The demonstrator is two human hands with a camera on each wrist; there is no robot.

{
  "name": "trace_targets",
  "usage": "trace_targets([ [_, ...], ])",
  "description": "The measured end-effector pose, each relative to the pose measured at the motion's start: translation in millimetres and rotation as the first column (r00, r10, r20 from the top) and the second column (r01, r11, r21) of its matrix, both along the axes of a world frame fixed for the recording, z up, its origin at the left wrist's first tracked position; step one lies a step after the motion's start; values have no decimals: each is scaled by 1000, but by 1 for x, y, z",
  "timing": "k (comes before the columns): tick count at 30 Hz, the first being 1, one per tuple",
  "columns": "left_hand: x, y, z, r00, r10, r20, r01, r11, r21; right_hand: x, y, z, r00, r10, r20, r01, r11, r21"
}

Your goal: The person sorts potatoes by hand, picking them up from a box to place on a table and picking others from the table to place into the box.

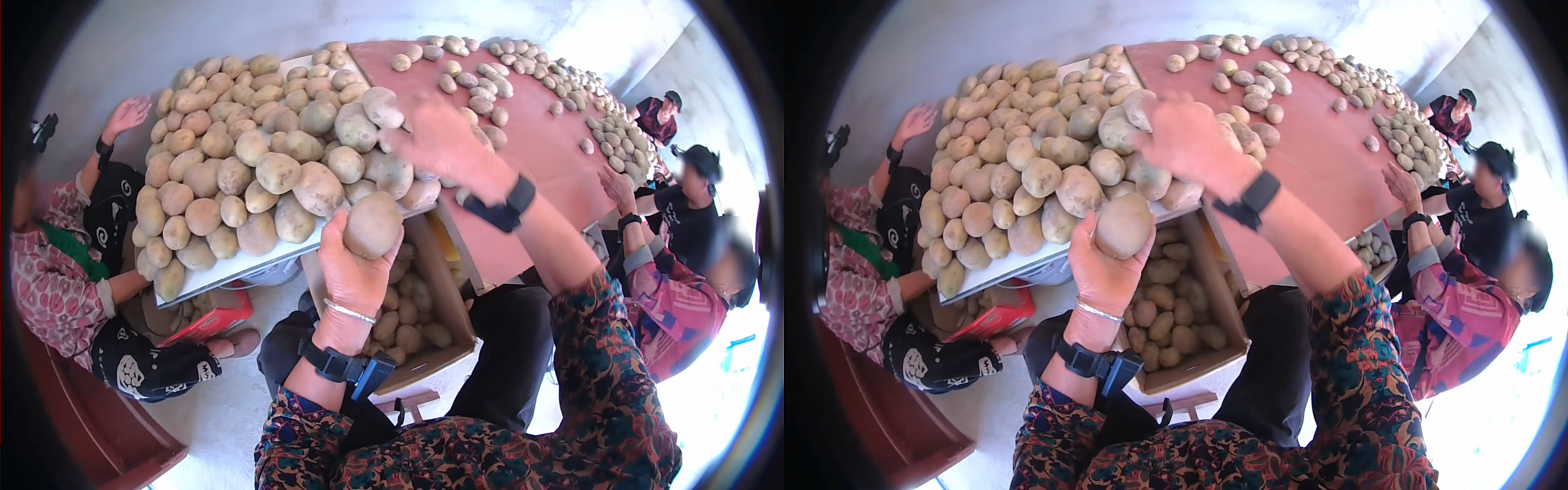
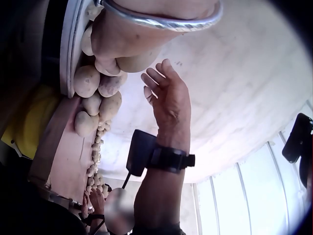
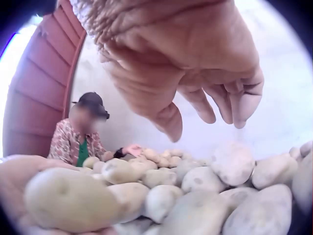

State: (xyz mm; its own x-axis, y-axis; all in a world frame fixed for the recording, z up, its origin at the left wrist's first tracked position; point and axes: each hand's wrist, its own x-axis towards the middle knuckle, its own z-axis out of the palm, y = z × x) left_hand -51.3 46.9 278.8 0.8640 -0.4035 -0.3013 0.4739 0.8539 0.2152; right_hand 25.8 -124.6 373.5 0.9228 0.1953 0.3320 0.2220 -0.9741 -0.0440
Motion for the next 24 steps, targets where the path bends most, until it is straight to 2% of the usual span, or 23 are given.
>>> trace_targets([
  [1, -2, -2, 1, 999, -1, 32, 0, 1000, 17, -23, 9, 11, 968, -10, -250, 57, 982, 182],
  [2, -2, -5, 0, 999, -12, 36, 12, 1000, 12, -44, 15, 16, 877, 28, -480, 157, 927, 341],
  [4, -5, -11, -3, 997, -29, 74, 29, 1000, 11, -72, 15, -7, 849, 143, -509, 60, 931, 361],
  [7, -18, -18, 2, 975, -102, 197, 98, 995, 28, -104, 20, -20, 880, 167, -445, 2, 935, 355],
  [8, -22, -22, 5, 953, -139, 268, 139, 990, 18, -106, 18, -21, 883, 167, -438, -1, 935, 355],
  [9, -27, -25, 7, 929, -157, 335, 135, 987, 87, -107, 15, -22, 886, 146, -440, 24, 933, 359],
  [10, -28, -29, 6, 927, -157, 341, 134, 987, 89, -108, 12, -23, 889, 126, -441, 49, 930, 363],
  [13, -26, -34, 1, 843, -209, 496, 167, 978, 128, -105, 3, -30, 916, 102, -388, 59, 922, 381],
  [14, -24, -33, 3, 844, -209, 495, 166, 978, 129, -104, -2, -28, 915, 104, -389, 59, 922, 383],
  [16, -23, -30, 4, 902, -201, 382, 135, 972, 193, -102, -5, -15, 875, 96, -475, 227, 784, 577],
  [17, -21, -29, 3, 928, -164, 335, 110, 979, 174, -100, -9, -15, 876, 61, -478, 275, 752, 600],
  [18, -18, -27, 1, 929, -162, 334, 108, 979, 174, -97, -10, -12, 875, 64, -480, 274, 752, 600],
  [20, -13, -23, -4, 975, -121, 187, 93, 984, 150, -89, -11, -5, 883, 125, -452, 273, 646, 713],
  [22, -9, -22, -15, 983, -118, 141, 96, 984, 152, -72, -5, -4, 895, 156, -419, 230, 643, 730],
  [24, -9, -19, -20, 989, -115, 90, 100, 983, 156, -55, 12, 4, 934, 134, -331, 133, 730, 670],
])
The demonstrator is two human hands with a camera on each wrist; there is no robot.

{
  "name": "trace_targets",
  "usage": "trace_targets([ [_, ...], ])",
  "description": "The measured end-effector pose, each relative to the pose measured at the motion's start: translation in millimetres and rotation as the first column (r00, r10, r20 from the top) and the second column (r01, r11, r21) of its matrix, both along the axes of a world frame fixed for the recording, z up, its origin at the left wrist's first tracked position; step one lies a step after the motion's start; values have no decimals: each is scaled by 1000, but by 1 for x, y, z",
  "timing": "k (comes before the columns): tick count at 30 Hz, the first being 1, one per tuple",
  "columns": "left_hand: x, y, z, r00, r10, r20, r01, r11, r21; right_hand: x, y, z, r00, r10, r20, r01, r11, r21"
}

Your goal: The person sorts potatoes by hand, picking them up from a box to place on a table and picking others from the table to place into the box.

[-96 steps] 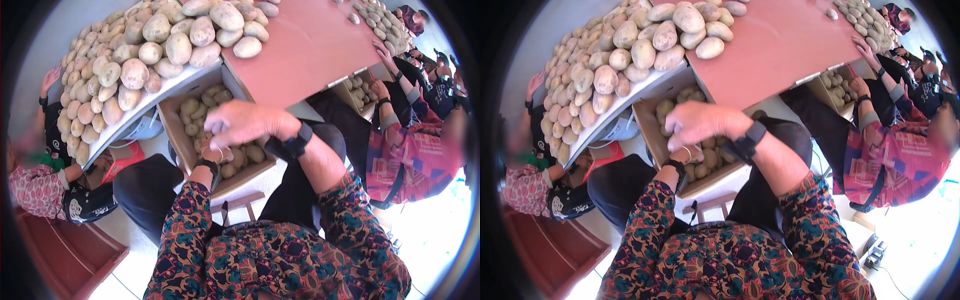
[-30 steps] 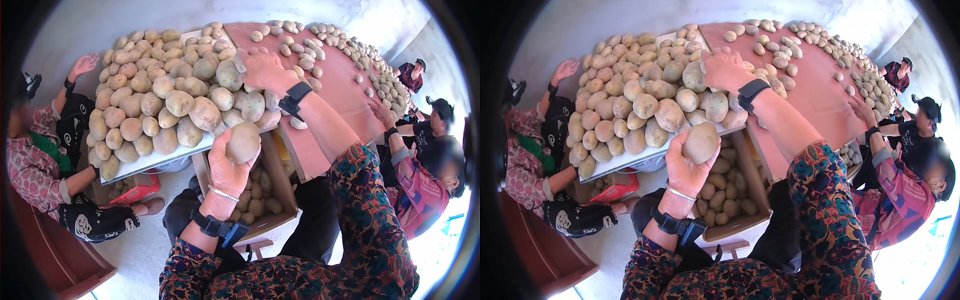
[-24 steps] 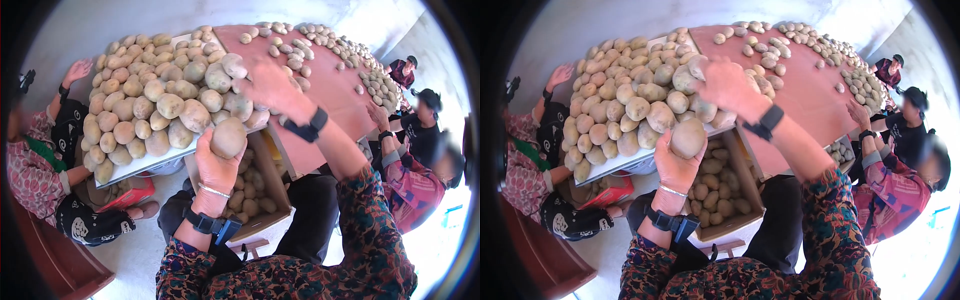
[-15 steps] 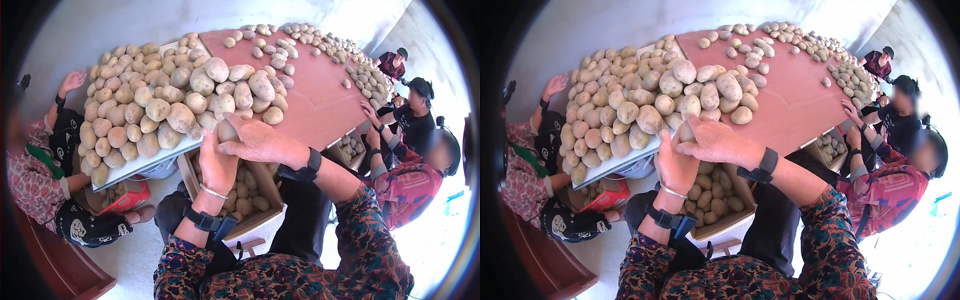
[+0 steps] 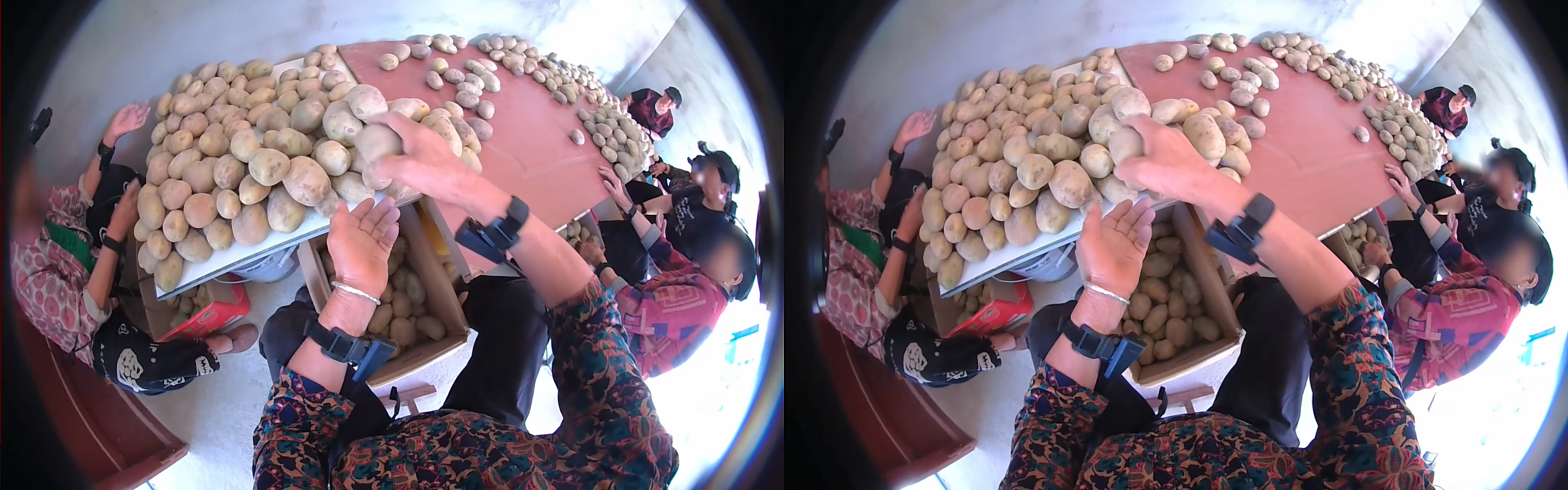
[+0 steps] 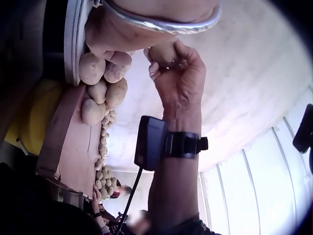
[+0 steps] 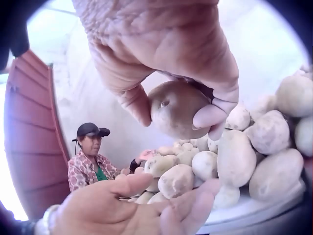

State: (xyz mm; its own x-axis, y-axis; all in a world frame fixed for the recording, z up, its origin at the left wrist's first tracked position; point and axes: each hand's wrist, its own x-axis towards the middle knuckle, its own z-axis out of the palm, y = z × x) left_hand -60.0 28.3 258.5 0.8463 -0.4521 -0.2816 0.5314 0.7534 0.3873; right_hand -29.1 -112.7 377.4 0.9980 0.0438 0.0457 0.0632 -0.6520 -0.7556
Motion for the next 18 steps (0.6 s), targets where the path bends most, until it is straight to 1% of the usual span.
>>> trace_targets([
  [1, 0, 0, 3, 1000, 14, -26, -14, 1000, 19, 10, 10, 4, 999, 15, 44, -10, 996, -92],
  [2, 0, 1, 4, 998, 30, -52, -28, 999, 40, 22, 18, 0, 999, 20, 43, -16, 996, -88],
  [3, 3, 2, 5, 998, 34, -50, -32, 999, 42, 35, 24, -5, 978, 50, 202, -6, 977, -212],
  [4, 6, 3, 5, 995, 72, -67, -67, 996, 62, 48, 29, -11, 932, 96, 349, 26, 944, -329],
  [5, 7, 4, 4, 990, 108, -90, -101, 991, 85, 61, 33, -18, 897, 155, 413, 42, 901, -431],
  [6, 8, 6, 5, 989, 110, -96, -101, 991, 89, 73, 34, -29, 900, 155, 408, 38, 903, -428],
  [8, 13, 9, 7, 978, 170, -122, -154, 980, 127, 91, 33, -45, 799, 386, 462, 21, 749, -662],
  [9, 16, 10, 6, 978, 172, -121, -156, 979, 128, 92, 35, -48, 798, 386, 463, 21, 750, -661],
  [11, 18, 13, 4, 967, 202, -156, -176, 970, 165, 89, 35, -57, 826, 396, 402, 0, 712, -702],
  [12, 18, 14, 4, 965, 198, -170, -170, 971, 167, 85, 32, -55, 833, 393, 389, -8, 712, -703],
  [14, 20, 18, 4, 974, 200, -104, -171, 957, 236, 64, 25, -39, 797, 375, 472, 1, 782, -623],
  [15, 24, 20, -2, 977, 191, -92, -166, 959, 230, 44, 24, -26, 852, 298, 430, 15, 807, -590],
  [16, 27, 23, -10, 980, 179, -87, -155, 961, 228, 22, 22, -15, 875, 281, 395, -1, 816, -578],
  [17, 26, 26, -10, 988, 135, -73, -114, 962, 248, 0, 19, -4, 933, 222, 283, -123, 936, -331],
  [18, 28, 29, -6, 994, 92, -50, -76, 963, 260, -17, 12, -2, 968, 192, 163, -186, 981, -49],
])
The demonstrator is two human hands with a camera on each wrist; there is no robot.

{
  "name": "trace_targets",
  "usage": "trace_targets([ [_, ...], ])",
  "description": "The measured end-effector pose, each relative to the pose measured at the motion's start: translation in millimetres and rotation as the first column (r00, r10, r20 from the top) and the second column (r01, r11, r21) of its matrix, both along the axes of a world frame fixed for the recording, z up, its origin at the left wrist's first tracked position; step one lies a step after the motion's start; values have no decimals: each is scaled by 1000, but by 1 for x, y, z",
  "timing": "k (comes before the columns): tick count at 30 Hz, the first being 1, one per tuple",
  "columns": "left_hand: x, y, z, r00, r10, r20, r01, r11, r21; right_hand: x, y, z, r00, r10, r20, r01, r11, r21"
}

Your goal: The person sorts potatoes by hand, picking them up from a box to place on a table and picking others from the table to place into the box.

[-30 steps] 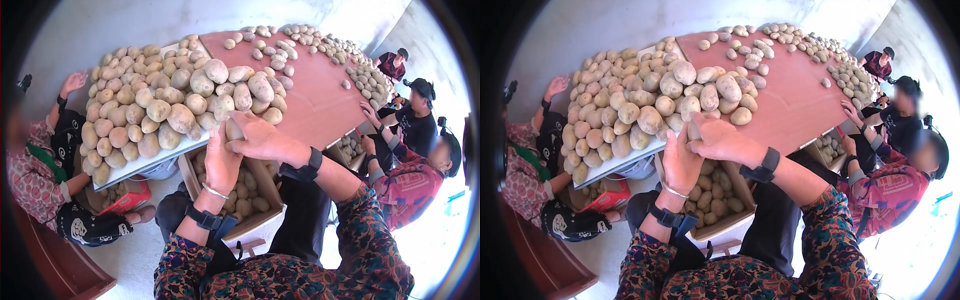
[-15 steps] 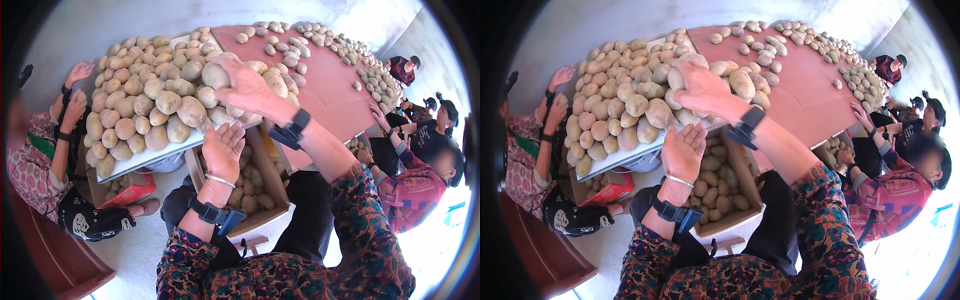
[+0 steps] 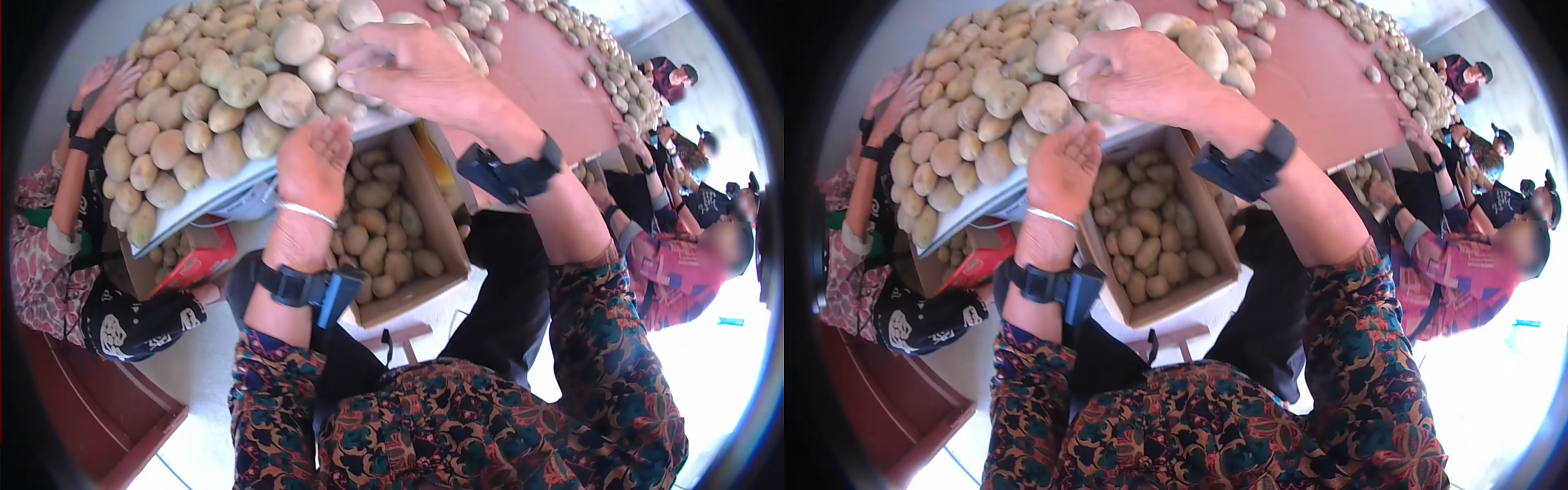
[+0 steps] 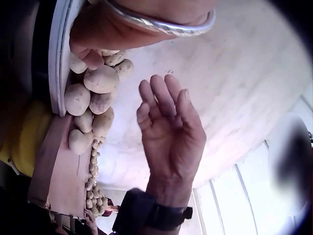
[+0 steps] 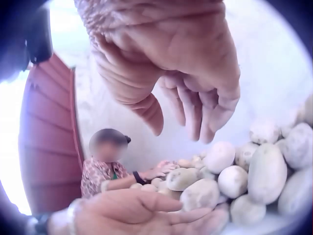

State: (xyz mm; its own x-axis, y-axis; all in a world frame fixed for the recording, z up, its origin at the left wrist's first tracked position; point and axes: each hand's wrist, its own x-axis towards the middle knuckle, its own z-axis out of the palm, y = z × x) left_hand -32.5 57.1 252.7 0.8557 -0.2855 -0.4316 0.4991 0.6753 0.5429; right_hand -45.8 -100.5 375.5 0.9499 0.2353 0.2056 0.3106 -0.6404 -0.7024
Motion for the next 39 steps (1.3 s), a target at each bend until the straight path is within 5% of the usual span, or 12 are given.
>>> trace_targets([
  [3, 1, 7, 2, 984, -153, 96, 149, 988, 50, -46, -19, -21, 924, 206, -322, -135, 964, 228],
  [6, 0, 11, 9, 969, -214, 120, 200, 972, 121, -69, -32, -71, 827, 267, -495, -283, 958, 44],
  [10, 1, 15, 14, 952, -266, 153, 240, 956, 168, -93, -32, -150, 692, -63, -719, -236, 922, -308],
  [15, 7, 24, 17, 903, -374, 211, 353, 926, 131, -107, -35, -267, 675, -203, -709, -238, 850, -470],
  [23, 6, 29, 34, 825, -429, 369, 349, 899, 265, -37, -29, -302, 759, -347, -551, -57, 808, -587],
  [25, 6, 26, 37, 820, -432, 375, 351, 898, 267, -18, -27, -312, 885, -309, -348, 20, 771, -636],
  [28, 3, 18, 43, 807, -445, 389, 351, 890, 290, 4, -22, -312, 853, -296, -430, -172, 618, -767],
  [30, 3, 12, 45, 814, -470, 342, 372, 874, 313, 13, -34, -391, 868, -293, -401, -17, 790, -613],
  [31, 4, 10, 42, 819, -473, 325, 391, 874, 288, 14, -30, -423, 916, -297, -269, 63, 771, -634],
  [33, 3, 5, 44, 831, -475, 291, 405, 874, 269, 14, 2, -412, 809, -560, -180, 186, 534, -825],
  [38, 2, 7, 45, 845, -467, 262, 403, 877, 262, 8, 15, -400, 657, -700, -280, 109, 456, -883],
  [39, 2, 9, 44, 856, -455, 246, 394, 882, 259, 2, 6, -412, 725, -631, -275, 194, 571, -798],
])
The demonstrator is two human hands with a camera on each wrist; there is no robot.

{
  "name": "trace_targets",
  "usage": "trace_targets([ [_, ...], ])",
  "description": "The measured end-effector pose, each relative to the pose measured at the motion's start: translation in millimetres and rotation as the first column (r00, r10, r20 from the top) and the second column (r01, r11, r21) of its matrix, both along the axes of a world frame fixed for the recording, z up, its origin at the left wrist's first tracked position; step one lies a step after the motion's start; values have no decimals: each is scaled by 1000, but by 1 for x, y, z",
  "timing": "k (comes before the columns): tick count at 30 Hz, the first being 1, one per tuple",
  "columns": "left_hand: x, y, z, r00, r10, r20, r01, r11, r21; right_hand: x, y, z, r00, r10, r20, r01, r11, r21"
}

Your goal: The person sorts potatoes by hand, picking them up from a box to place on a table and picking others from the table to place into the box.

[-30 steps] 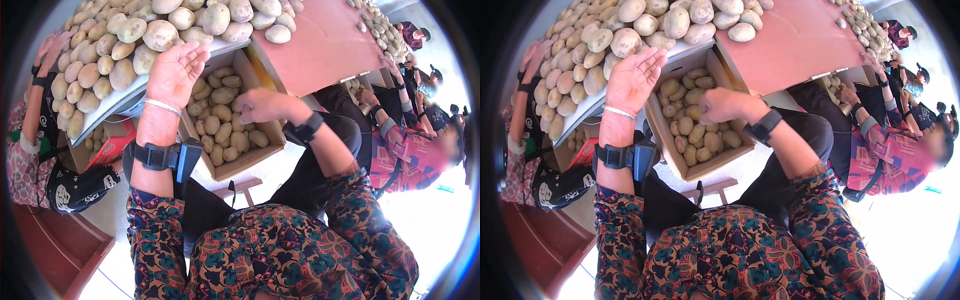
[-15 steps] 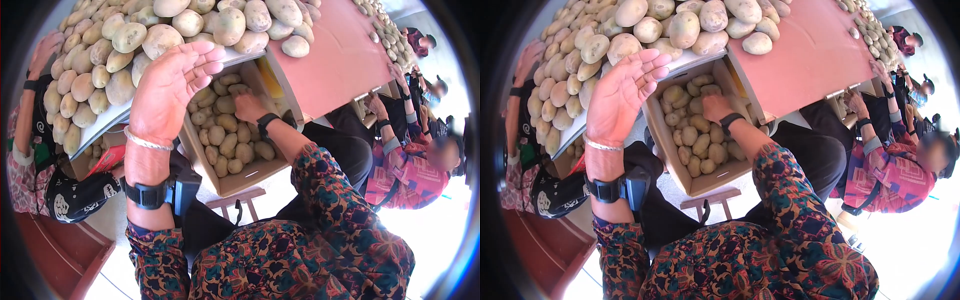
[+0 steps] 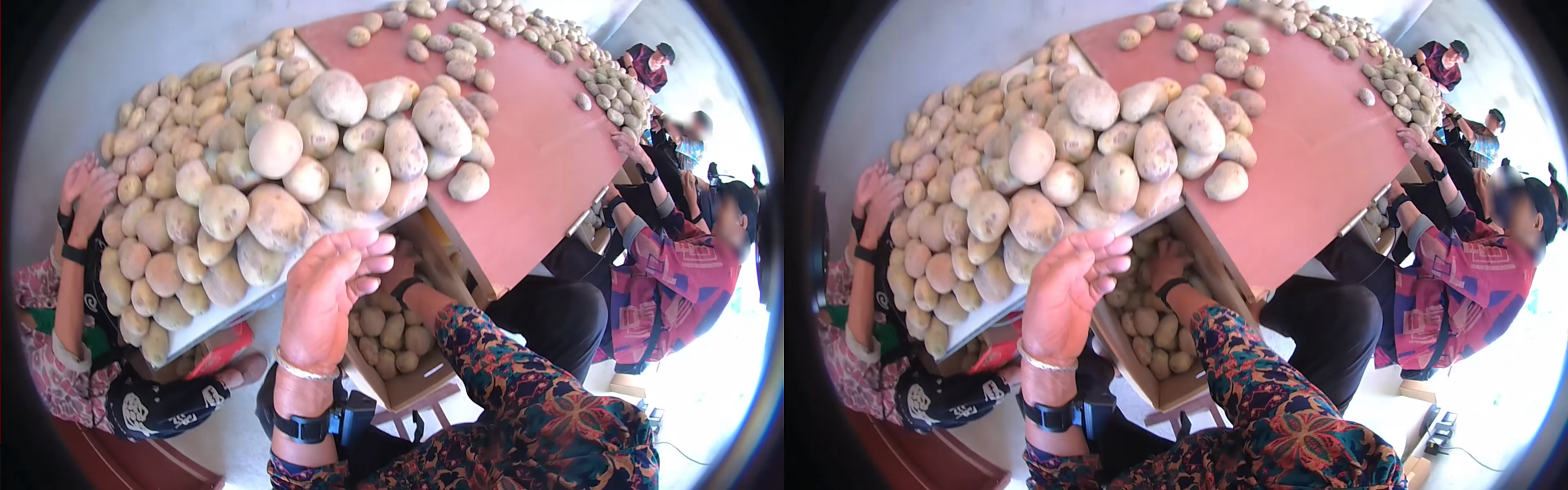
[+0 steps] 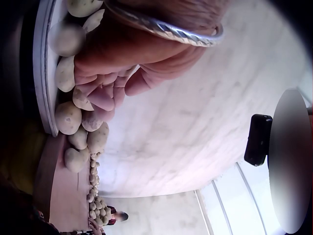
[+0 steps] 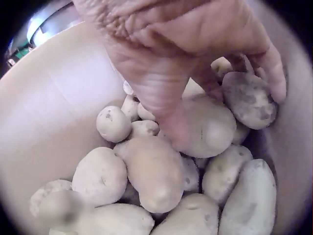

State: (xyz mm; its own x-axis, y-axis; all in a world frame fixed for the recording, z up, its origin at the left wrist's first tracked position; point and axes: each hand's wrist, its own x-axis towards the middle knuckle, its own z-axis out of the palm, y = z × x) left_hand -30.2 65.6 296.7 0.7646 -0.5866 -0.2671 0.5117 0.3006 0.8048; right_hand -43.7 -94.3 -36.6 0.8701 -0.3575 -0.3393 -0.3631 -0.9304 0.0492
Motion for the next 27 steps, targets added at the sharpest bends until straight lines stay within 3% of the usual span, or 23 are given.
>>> trace_targets([
  [1, 1, 1, 1, 1000, 19, -18, -19, 1000, 5, 8, 9, 20, 980, -97, -175, 79, 991, -105],
  [5, -2, -1, 4, 999, 18, -30, -18, 1000, 8, 17, 9, 18, 970, -198, -140, 192, 980, -54],
  [8, -4, -2, 5, 1000, 18, -25, -18, 1000, 12, 14, -6, 30, 970, -141, -196, 155, 986, 58],
  [10, -3, -2, 6, 1000, 17, -15, -17, 1000, 5, 8, -18, 53, 980, -106, -169, 146, 958, 248],
  [11, -4, -1, 6, 1000, 25, -15, -25, 1000, 7, 7, -27, 42, 981, -111, -162, 148, 960, 238],
  [12, -4, 0, 6, 999, 33, -16, -33, 999, 11, 5, -36, 14, 994, 23, -105, 7, 963, 270],
  [13, -4, -1, 6, 999, 31, -12, -31, 1000, 6, 7, -37, 20, 987, 156, -46, -136, 945, 296],
  [15, -4, -2, 6, 1000, 23, -14, -23, 1000, 12, 6, -35, 28, 993, 76, -89, -45, 951, 305],
  [17, -3, -4, 5, 1000, 18, -20, -18, 1000, 20, 13, -27, 34, 944, 10, -330, 39, 989, 140],
  [20, -2, -4, 2, 999, 34, -25, -33, 999, 17, 11, -31, 62, 900, 95, -426, 19, 966, 256],
  [21, -1, -3, 1, 999, 45, -19, -45, 999, 4, 9, -34, 48, 898, 96, -429, 18, 967, 255],
  [23, 0, -4, 2, 998, 53, -16, -53, 999, 4, 8, -40, 36, 899, 314, -307, -234, 934, 269],
  [27, 0, -7, 1, 999, 38, -14, -38, 999, 28, -11, -40, 24, 903, 342, -260, -210, 879, 428],
])
